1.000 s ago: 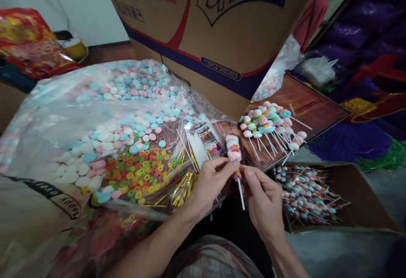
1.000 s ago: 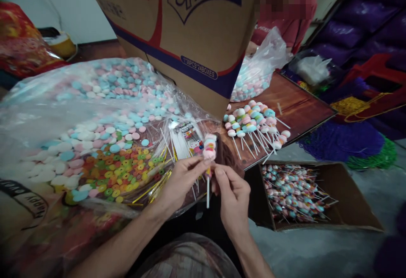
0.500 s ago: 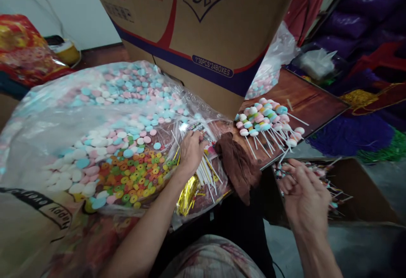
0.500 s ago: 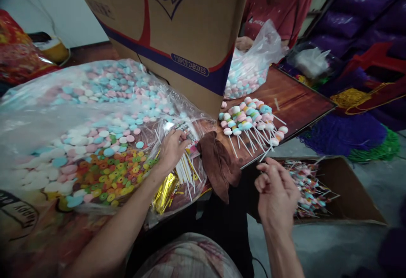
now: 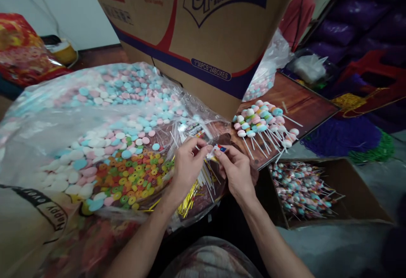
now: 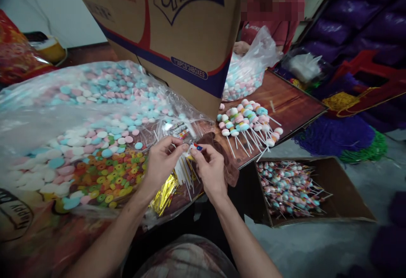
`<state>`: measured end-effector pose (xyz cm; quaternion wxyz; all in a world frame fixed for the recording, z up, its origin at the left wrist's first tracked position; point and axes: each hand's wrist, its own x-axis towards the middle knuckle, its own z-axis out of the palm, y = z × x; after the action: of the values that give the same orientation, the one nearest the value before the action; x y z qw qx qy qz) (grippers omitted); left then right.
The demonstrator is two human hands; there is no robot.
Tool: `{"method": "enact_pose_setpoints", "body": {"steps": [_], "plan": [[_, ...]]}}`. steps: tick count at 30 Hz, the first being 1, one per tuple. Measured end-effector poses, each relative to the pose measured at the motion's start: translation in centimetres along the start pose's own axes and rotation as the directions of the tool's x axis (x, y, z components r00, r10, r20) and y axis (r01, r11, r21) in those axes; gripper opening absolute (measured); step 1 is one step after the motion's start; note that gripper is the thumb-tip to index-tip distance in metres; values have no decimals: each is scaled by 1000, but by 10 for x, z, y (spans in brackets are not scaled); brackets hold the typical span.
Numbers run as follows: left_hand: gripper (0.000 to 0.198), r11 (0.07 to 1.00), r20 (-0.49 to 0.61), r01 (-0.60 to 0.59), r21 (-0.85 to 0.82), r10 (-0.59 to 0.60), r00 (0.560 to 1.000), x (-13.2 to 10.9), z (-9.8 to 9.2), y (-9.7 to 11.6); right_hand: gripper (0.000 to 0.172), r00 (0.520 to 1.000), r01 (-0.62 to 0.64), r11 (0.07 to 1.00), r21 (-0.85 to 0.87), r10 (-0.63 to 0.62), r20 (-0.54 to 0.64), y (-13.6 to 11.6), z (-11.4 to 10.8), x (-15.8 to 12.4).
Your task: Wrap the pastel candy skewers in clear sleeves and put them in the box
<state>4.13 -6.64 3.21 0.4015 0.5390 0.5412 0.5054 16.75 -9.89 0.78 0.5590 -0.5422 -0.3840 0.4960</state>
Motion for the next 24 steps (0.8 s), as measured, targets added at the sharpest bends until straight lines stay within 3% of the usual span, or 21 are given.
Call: {"method": "enact_pose_setpoints", "body": {"steps": [2,4,6,7,9,10,11,13,16,20,24], "plan": [[10,999,-89,26,-44,-30,996,-10,1,2,29,1000,-8,998,66,9,-19,2,1,0],[20,984,-104,116,-134,-130,986,-20,2,1,30,996,22,995,93,-14,-85,2,1,-1],[31,913,53,307,-269,-304,951,-28,4,-2,31,991,47,995,93,-35,-127,1,0,-2],[35,840,165,424,-340,-390,906,-31,6,-3,32,991,51,995,89,-39,-131,0,-1,-2],[36,638,322,593,-491,-500,804,-31,10,-5,32,991,57,997,54,-50,-123,0,-3,-3],[34,539,341,618,-572,-529,777,-29,11,-5,32,992,61,998,24,-58,-113,0,-3,-4],[33,466,324,603,-648,-548,771,-27,13,-5,32,992,65,998,-13,-66,-104,1,-4,-4],[32,404,239,520,-753,-568,787,-20,16,-4,33,991,78,993,-91,-87,-101,1,-6,-5],[29,437,147,438,-786,-556,818,-17,21,-2,40,987,90,984,-156,-109,-117,1,-8,-5],[30,545,109,403,-736,-491,864,-22,26,0,45,985,84,985,-152,-105,-137,-1,-9,-4],[32,531,80,387,-754,-511,856,-18,21,-2,42,983,122,973,-198,-146,-111,-3,-14,-4]]}}
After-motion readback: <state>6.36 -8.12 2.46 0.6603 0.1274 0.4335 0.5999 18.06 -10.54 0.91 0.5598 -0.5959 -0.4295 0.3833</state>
